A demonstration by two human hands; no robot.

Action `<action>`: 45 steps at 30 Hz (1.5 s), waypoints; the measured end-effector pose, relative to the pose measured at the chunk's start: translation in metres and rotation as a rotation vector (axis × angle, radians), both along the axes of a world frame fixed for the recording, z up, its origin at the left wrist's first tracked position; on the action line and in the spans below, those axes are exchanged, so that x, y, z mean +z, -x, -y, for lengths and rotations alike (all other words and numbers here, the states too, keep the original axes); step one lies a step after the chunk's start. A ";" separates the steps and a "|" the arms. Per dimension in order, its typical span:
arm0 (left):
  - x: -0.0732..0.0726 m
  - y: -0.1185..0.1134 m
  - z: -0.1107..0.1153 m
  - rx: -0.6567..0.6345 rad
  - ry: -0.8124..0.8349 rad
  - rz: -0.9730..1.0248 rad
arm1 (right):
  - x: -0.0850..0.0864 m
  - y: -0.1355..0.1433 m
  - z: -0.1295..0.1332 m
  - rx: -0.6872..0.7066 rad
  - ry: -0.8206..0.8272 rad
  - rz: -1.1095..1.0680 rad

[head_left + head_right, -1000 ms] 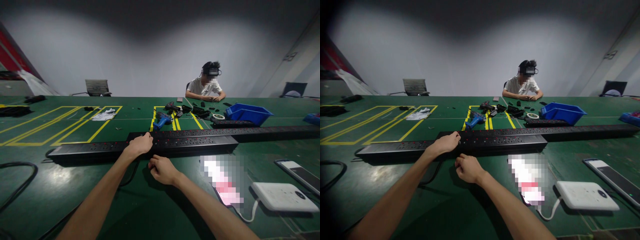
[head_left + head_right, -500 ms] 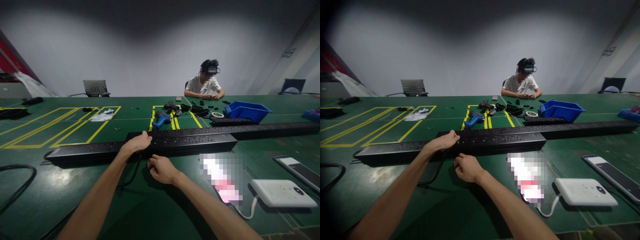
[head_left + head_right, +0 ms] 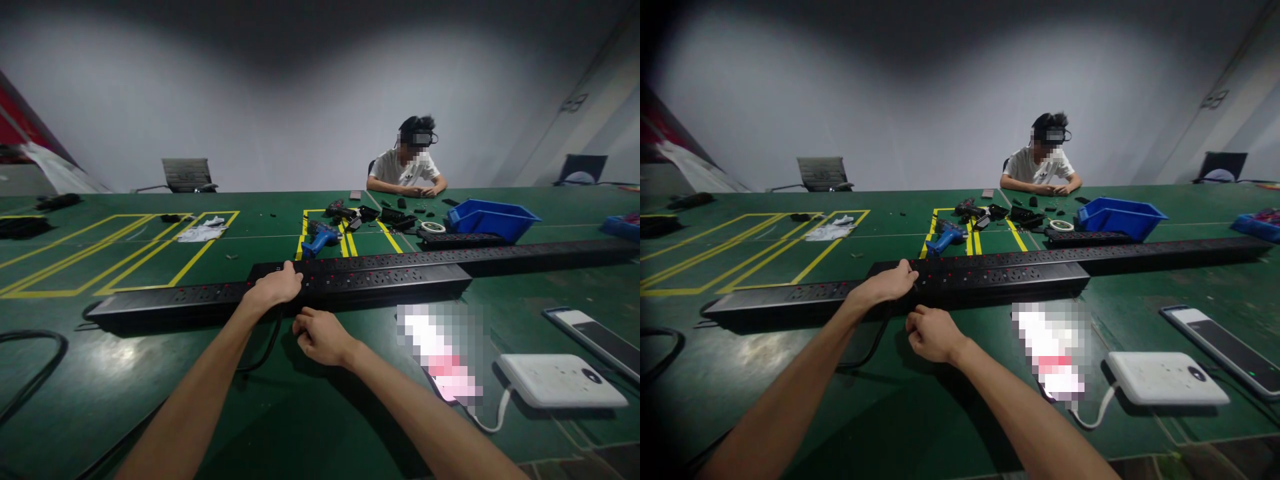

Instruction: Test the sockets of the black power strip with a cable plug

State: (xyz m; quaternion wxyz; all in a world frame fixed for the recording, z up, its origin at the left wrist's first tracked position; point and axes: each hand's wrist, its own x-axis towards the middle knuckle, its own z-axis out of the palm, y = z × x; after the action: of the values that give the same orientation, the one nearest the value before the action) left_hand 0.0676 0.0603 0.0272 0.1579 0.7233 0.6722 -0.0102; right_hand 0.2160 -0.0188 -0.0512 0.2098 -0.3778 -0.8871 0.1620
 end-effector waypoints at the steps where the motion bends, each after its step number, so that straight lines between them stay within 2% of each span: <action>1: 0.001 -0.001 0.000 -0.001 -0.001 -0.004 | 0.000 0.000 0.000 0.000 -0.002 -0.004; 9: 0.014 -0.016 0.009 0.020 -0.012 -0.094 | 0.002 0.001 0.001 -0.010 0.013 -0.021; 15: 0.013 -0.027 0.013 0.022 -0.043 -0.130 | 0.002 0.002 0.001 -0.011 0.017 -0.020; 21: 0.017 -0.023 0.010 0.009 0.014 -0.135 | 0.002 0.002 0.000 -0.008 0.020 -0.003; 33: 0.018 -0.023 0.012 0.024 0.022 -0.109 | 0.002 0.003 0.001 -0.014 0.032 -0.006; 45: 0.013 -0.019 0.018 0.028 -0.043 -0.035 | 0.003 0.003 0.001 -0.024 0.040 -0.018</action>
State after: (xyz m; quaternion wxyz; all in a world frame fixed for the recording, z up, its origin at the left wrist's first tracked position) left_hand 0.0868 0.0428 0.0401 0.1306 0.7167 0.6850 -0.0062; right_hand 0.2132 -0.0202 -0.0483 0.2119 -0.3909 -0.8773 0.1807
